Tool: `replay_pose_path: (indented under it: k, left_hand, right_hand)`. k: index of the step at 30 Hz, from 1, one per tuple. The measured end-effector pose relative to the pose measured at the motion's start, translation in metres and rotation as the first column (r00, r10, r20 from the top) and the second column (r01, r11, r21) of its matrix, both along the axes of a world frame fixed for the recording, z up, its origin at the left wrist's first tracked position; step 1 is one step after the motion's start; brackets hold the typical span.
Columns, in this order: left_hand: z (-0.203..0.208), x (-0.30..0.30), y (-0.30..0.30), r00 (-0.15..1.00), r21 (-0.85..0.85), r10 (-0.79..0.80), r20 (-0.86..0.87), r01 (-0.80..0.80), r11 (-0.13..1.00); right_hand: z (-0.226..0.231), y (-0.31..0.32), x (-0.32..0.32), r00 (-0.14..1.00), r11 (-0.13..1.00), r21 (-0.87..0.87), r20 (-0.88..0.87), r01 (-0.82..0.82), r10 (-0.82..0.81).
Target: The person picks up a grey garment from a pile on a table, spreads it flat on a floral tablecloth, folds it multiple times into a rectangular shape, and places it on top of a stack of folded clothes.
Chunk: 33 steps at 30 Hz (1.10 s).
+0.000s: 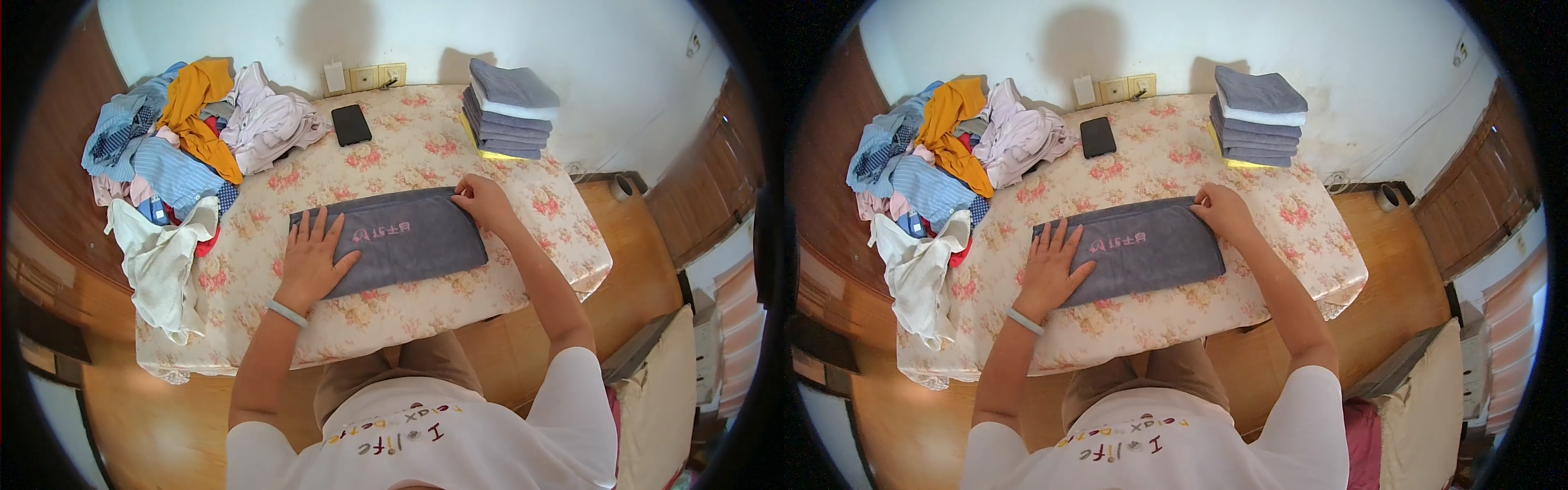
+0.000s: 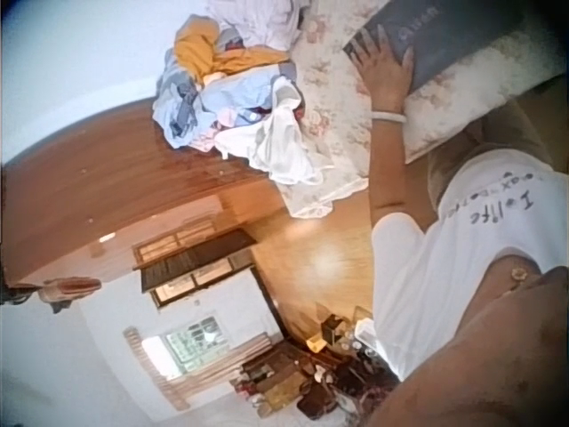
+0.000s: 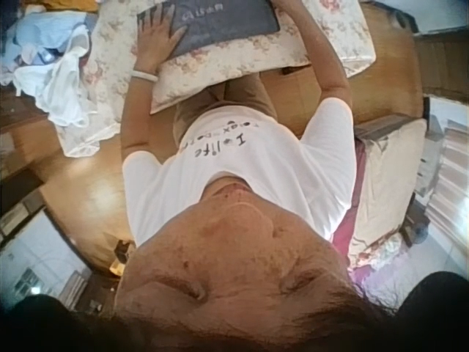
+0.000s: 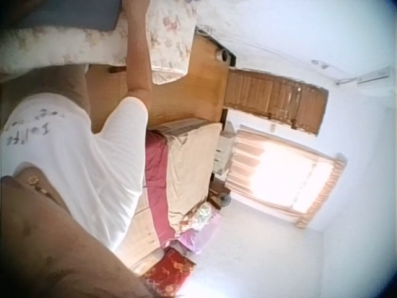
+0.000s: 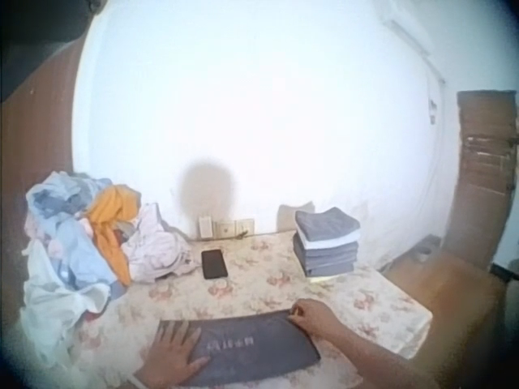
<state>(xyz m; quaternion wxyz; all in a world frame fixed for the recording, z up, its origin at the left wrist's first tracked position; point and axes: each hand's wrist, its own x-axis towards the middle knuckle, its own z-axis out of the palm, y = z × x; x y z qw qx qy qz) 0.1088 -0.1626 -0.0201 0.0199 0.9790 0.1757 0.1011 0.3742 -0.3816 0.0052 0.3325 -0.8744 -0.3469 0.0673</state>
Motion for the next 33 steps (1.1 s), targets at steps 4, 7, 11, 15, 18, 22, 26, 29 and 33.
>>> replay_pose_path:
  k: [4, 7, 11, 15, 18, 22, 26, 29, 33]
  left_hand:
    - [-0.001, -0.001, 0.000, 1.000, -0.001, -0.007, 0.010, 0.007, 1.000]
    - [0.002, 0.000, -0.001, 1.000, -0.008, 0.000, 0.000, 0.000, 1.000]
    - [-0.001, 0.000, 0.001, 1.000, 0.006, -0.001, 0.000, 0.001, 1.000]
    - [0.001, 0.001, -0.001, 1.000, -0.009, 0.004, -0.005, -0.004, 1.000]
    - [-0.002, 0.000, 0.001, 1.000, 0.012, -0.005, 0.028, 0.005, 1.000]
    - [0.001, 0.000, 0.000, 1.000, 0.007, -0.002, -0.007, 0.002, 1.000]
    - [0.002, -0.001, -0.001, 1.000, 0.010, 0.002, 0.004, -0.002, 1.000]
    - [0.004, -0.002, -0.002, 1.000, 0.014, 0.027, 0.003, -0.027, 1.000]
    - [0.005, -0.001, -0.001, 0.996, 0.030, 0.078, -0.037, -0.076, 0.997]
  right_hand:
    - [-0.006, 0.003, 0.002, 0.996, 1.000, -0.001, 0.086, -0.007, 0.007]
    - [-0.026, 0.004, 0.000, 0.970, 0.995, 0.103, 0.241, 0.013, -0.038]
    - [-0.028, 0.006, -0.002, 0.919, 0.993, 0.118, 0.386, 0.031, -0.075]
    - [-0.021, 0.006, -0.009, 0.925, 0.988, 0.154, 0.376, -0.009, -0.051]
    - [-0.012, 0.015, -0.033, 0.858, 0.981, 0.093, 0.503, -0.170, 0.101]
    - [-0.029, 0.027, -0.070, 0.703, 0.870, -0.107, 0.547, -0.481, 0.456]
    - [-0.036, 0.024, -0.056, 0.734, 0.871, -0.225, 0.470, -0.437, 0.490]
    - [-0.026, 0.019, -0.041, 0.868, 0.932, -0.308, 0.389, -0.193, 0.308]
    - [-0.033, 0.009, -0.025, 0.930, 0.951, -0.299, 0.323, -0.077, 0.177]
